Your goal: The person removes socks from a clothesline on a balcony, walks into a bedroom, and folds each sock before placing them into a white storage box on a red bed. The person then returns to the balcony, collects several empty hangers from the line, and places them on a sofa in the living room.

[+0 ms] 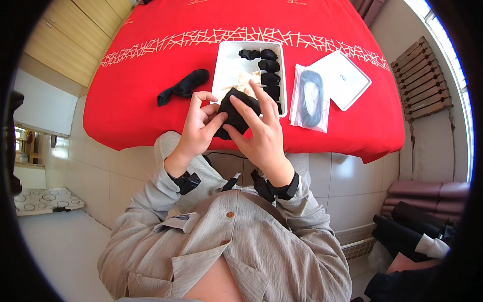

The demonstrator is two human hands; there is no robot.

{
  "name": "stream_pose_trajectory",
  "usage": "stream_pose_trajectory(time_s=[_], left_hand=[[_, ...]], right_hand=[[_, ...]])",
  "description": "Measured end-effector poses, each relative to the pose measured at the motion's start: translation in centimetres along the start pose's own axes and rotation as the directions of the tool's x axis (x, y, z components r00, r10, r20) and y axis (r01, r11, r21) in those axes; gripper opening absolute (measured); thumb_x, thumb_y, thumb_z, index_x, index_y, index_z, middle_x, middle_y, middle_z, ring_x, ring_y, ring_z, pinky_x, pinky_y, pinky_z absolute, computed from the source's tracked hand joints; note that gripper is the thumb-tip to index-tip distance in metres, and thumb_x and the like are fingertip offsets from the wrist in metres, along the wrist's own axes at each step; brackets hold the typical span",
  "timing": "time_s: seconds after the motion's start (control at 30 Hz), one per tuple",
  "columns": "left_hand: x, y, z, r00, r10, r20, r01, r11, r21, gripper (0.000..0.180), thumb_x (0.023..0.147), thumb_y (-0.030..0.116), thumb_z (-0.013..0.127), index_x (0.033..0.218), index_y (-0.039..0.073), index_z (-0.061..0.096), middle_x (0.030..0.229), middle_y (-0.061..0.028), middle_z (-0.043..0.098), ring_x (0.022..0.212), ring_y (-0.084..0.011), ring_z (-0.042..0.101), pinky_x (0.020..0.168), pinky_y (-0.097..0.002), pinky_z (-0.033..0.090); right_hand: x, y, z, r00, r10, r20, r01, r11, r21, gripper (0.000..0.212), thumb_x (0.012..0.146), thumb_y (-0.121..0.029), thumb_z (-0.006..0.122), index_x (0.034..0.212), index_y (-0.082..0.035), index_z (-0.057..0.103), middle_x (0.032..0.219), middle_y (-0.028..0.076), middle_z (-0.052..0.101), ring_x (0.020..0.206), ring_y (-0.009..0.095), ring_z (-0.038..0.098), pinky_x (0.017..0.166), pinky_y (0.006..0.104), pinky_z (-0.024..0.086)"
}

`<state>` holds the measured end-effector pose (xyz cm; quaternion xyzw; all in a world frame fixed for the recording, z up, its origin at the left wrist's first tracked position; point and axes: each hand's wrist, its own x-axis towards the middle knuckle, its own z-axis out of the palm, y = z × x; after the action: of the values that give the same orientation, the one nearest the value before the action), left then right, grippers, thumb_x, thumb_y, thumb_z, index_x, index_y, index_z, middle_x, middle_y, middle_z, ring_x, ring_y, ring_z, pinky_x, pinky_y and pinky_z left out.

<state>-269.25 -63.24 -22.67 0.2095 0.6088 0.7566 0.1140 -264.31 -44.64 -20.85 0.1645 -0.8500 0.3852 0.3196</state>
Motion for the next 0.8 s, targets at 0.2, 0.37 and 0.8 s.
stream_pose_trajectory(time_s=[0.2, 0.37, 0.8], left_hand=[[-1.2, -0.3, 0.8, 0.996, 0.081, 0.046, -0.078, 0.995, -0.062, 0.048, 0.097, -0.014, 0.061, 0.132, 0.008, 0.037, 0.118, -0.0164, 0.069, 0.106, -0.0165, 0.067, 0.094, -0.0304, 0.054], [-1.6, 0.7, 0.7, 0.947, 0.317, 0.042, -0.303, 0.846, 0.439, 0.068, 0.090, -0.013, 0.069, 0.151, 0.005, 0.044, 0.131, -0.0194, 0.065, 0.117, -0.0253, 0.066, 0.103, -0.0366, 0.051], [1.3, 2.5, -3.7, 0.989, 0.099, 0.107, -0.139, 0.870, 0.473, 0.045, 0.082, -0.003, 0.086, 0.126, 0.000, 0.074, 0.114, -0.0139, 0.079, 0.103, -0.0214, 0.078, 0.093, -0.0334, 0.062]], right_hand=[[0.3, 0.1, -0.6, 0.956, 0.189, 0.224, -0.226, 0.962, 0.151, 0.070, 0.076, -0.010, 0.087, 0.142, -0.005, 0.063, 0.129, 0.020, 0.070, 0.108, 0.041, 0.072, 0.089, 0.0433, 0.060], [0.9, 0.5, -1.3, 0.928, 0.196, 0.316, -0.248, 0.959, 0.135, 0.052, 0.083, -0.005, 0.080, 0.133, 0.000, 0.065, 0.107, 0.024, 0.073, 0.095, 0.045, 0.073, 0.078, 0.0452, 0.060], [6.4, 0.7, -2.5, 0.854, -0.018, 0.519, -0.006, 0.999, 0.043, 0.036, 0.089, -0.007, 0.078, 0.122, -0.001, 0.066, 0.097, 0.023, 0.072, 0.091, 0.045, 0.069, 0.076, 0.0448, 0.055]])
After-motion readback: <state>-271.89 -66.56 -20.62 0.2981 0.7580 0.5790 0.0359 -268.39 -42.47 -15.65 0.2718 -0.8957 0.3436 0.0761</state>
